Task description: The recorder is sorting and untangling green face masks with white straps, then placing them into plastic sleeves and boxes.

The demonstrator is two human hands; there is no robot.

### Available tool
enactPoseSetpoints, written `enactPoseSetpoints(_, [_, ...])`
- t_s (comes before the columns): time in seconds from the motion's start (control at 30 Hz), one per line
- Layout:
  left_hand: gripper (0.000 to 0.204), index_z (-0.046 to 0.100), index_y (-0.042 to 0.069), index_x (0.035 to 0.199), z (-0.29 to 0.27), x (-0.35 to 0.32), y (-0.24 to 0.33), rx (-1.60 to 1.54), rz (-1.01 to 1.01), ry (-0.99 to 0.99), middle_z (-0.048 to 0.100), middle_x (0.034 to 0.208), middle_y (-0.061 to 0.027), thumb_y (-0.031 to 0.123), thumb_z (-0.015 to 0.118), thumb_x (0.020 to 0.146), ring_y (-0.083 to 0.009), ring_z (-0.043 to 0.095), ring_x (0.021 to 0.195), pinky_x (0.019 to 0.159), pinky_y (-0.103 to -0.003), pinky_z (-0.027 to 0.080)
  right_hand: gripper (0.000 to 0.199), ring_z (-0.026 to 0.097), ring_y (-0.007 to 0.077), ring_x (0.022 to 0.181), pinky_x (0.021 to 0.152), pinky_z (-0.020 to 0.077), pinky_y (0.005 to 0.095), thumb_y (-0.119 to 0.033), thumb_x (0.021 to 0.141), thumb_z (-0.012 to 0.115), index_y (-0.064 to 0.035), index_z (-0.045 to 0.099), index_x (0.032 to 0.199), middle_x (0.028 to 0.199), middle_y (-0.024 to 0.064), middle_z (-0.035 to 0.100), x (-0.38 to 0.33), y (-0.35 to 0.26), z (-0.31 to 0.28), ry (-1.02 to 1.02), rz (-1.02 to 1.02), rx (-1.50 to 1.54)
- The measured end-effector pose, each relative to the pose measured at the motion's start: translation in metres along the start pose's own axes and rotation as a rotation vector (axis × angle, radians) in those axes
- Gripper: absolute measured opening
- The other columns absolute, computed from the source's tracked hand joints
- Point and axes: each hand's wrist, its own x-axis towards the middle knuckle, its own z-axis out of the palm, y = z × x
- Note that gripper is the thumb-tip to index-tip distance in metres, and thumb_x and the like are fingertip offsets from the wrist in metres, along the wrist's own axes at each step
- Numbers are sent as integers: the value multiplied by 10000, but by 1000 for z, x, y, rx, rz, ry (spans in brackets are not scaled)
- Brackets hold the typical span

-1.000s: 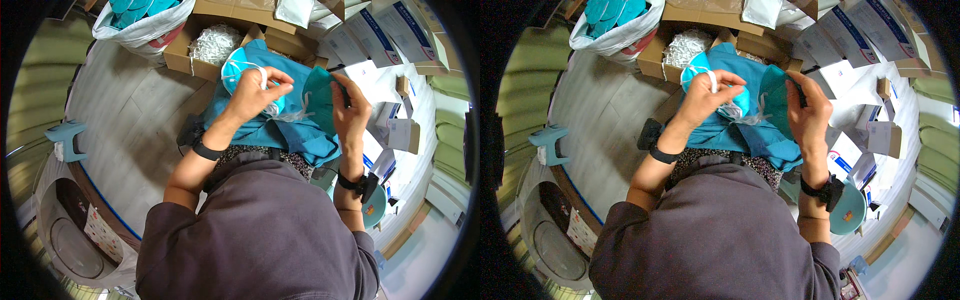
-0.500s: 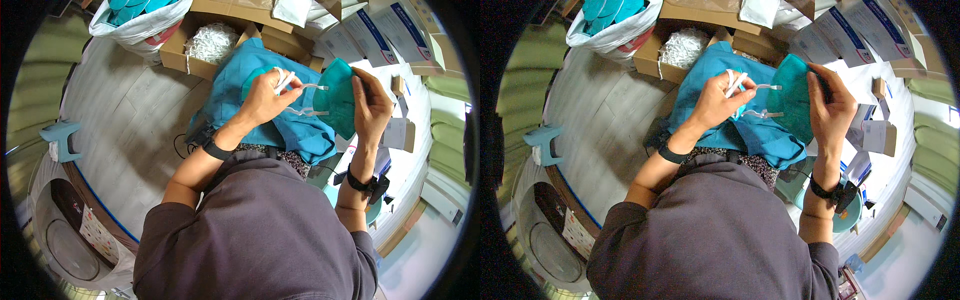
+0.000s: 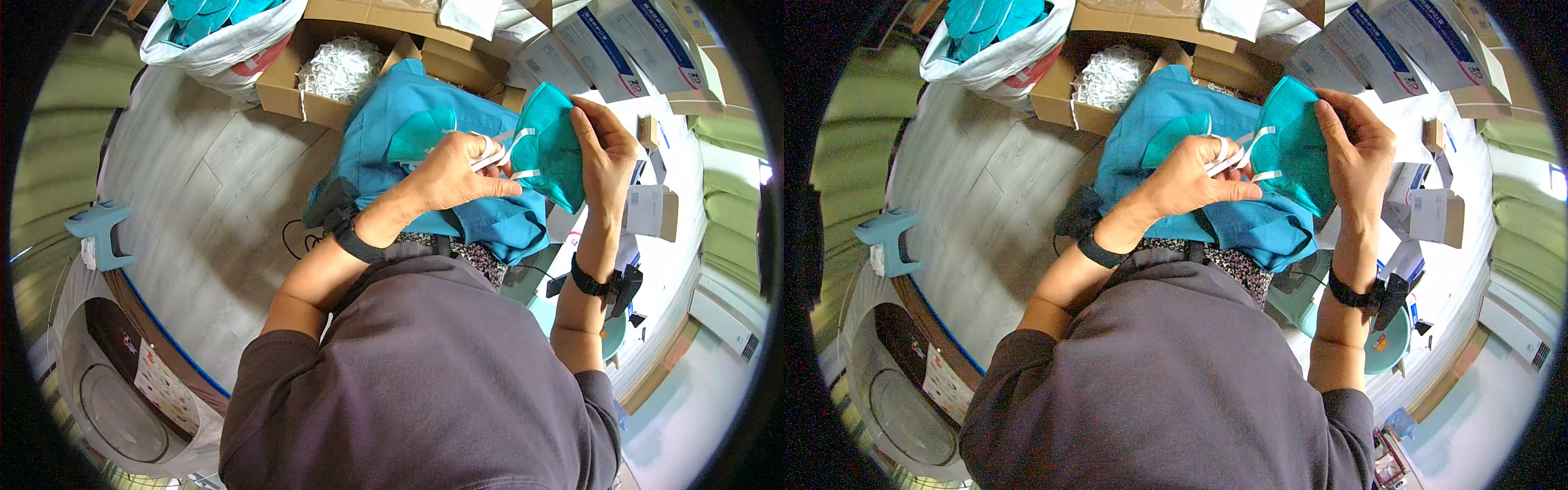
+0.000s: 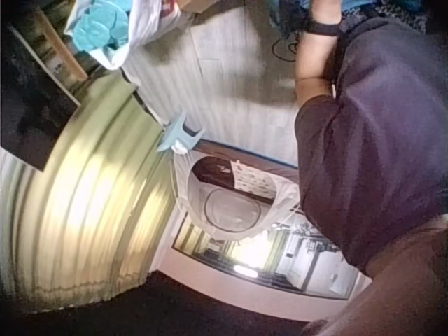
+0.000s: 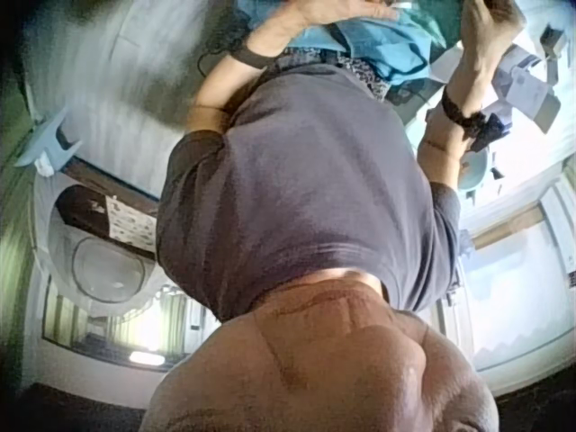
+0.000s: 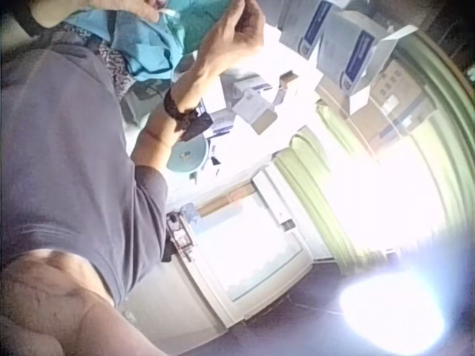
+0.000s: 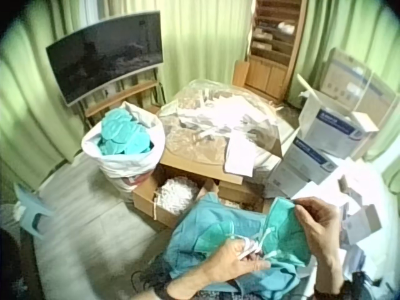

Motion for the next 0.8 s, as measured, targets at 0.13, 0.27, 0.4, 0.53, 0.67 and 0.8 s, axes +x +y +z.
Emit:
enactPoseSetpoints(0.13, [198,629,29,832,-3,0,-5,-227,38,-30,610,754,-11,161,776,834,-74,564,692,601,-231,443,190,613,77,837,760,481,211,-103,929,669,19,711,1069,929,44,707,1,13,-6,-34,20,21])
enactPoseSetpoints(0.27, [219,585,38,826,-39,-13,5,-370,-118,-195,605,758,-32,201,720,879,-104,567,680,582,-244,434,193,612,74,854,771,476,206,-96,935,659,13,708,1087,951,43,707,-1,30,-25,-19,28,28])
enactPoseSetpoints(0.4, [272,582,17,731,-72,-39,2,-696,-116,-96,631,718,-65,191,665,923,-102,554,609,528,-225,391,206,615,74,858,777,476,205,-106,936,663,-8,712,1111,959,38,707,-3,61,-48,33,48,33])
enactPoseSetpoints(0.53, [388,612,13,708,-83,-47,10,-970,151,-258,606,807,-116,338,704,900,-114,464,499,466,-233,353,215,612,78,844,766,474,201,-117,930,670,8,710,1100,951,39,706,-6,108,-58,72,224,180])
enactPoseSetpoints(0.67, [425,656,48,752,-59,-34,29,-979,198,-281,571,1186,-213,439,654,920,-113,495,506,458,-213,365,228,612,87,828,755,478,214,-129,930,671,24,703,1094,937,41,701,1,116,-23,-35,218,206])
enactPoseSetpoints(0.8, [376,634,92,959,-70,-19,27,-1097,179,-240,559,742,-41,422,466,1026,-151,504,598,463,-211,361,301,609,95,828,751,479,215,-221,992,593,28,673,1140,983,51,696,9,94,34,-81,268,532])
